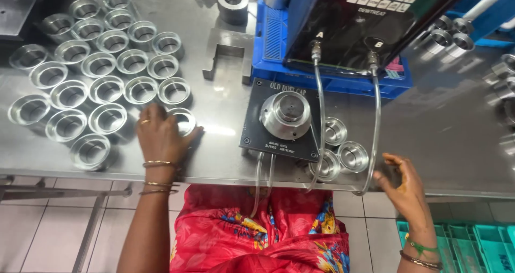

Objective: The worker is processing metal ring components through a specialized industrial machine fixture and cleaning the equipment surface.

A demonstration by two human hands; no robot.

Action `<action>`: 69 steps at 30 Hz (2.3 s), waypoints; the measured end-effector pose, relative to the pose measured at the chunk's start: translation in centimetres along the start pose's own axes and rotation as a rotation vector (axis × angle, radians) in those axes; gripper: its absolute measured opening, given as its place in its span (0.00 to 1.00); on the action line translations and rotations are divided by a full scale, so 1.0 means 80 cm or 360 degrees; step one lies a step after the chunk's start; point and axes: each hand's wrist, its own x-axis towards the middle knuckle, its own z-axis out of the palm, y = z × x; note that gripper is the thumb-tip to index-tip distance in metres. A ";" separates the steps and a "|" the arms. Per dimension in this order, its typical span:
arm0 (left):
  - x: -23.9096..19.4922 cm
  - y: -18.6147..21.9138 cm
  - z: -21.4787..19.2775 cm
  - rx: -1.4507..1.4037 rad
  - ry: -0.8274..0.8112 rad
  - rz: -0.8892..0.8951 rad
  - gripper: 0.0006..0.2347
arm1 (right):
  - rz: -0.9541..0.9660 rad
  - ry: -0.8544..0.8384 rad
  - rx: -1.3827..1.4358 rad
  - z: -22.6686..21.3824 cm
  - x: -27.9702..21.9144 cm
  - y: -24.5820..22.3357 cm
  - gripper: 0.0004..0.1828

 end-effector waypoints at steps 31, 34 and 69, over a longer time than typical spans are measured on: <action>0.069 0.181 -0.021 -0.0721 -0.0268 0.0507 0.41 | -0.0174 0.0101 -0.0551 0.060 0.060 0.009 0.58; 0.061 0.213 -0.032 -0.0831 -0.0226 0.0605 0.42 | -0.0121 0.0075 -0.0638 0.068 0.061 -0.001 0.55; 0.096 0.089 0.120 -0.0731 0.0075 -0.0119 0.24 | 0.0277 0.0412 -0.0128 0.048 0.054 0.000 0.38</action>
